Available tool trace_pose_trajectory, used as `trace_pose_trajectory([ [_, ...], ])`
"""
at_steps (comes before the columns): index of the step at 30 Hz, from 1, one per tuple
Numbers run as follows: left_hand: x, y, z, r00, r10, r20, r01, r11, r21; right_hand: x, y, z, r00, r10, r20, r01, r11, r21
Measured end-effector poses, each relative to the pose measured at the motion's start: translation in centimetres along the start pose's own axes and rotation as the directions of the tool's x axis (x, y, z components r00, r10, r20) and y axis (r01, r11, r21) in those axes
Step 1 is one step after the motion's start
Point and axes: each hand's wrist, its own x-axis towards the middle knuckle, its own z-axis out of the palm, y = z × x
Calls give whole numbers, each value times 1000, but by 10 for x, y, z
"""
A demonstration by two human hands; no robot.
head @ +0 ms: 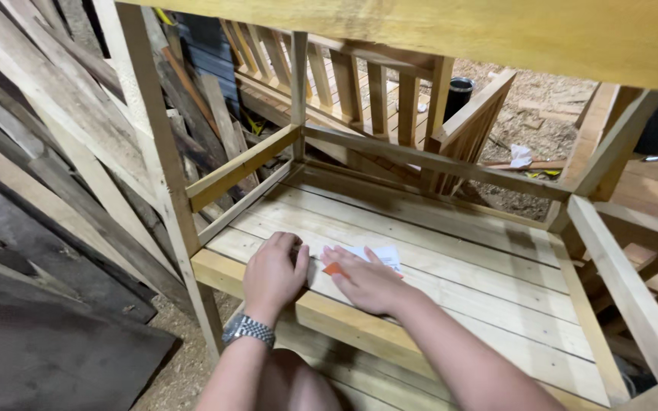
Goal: The person sits on the ground and sands the slatted seat of an unfinished wooden chair frame using a sheet of orange sandpaper, rubbing it back and forth across the wood. They occasionally pause to fold the sandpaper inside a paper wrapper and then resume sanding the seat surface.
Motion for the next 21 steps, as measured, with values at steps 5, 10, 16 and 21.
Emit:
trace_pose_trajectory([
  [5,7,-6,4,951,207,230,-229,971,71,-38,12,0,1000,-22,17,21,1000,18],
  [10,15,-20,13,884,250,396,-292,955,48,-56,21,12,984,37,-176,-30,999,41],
  [16,25,-19,22,853,281,440,-266,959,-96,-52,23,14,971,35,-235,-10,994,105],
  [21,29,-3,30,854,124,505,-142,990,-4,-55,24,13,973,39,-228,-11,993,122],
])
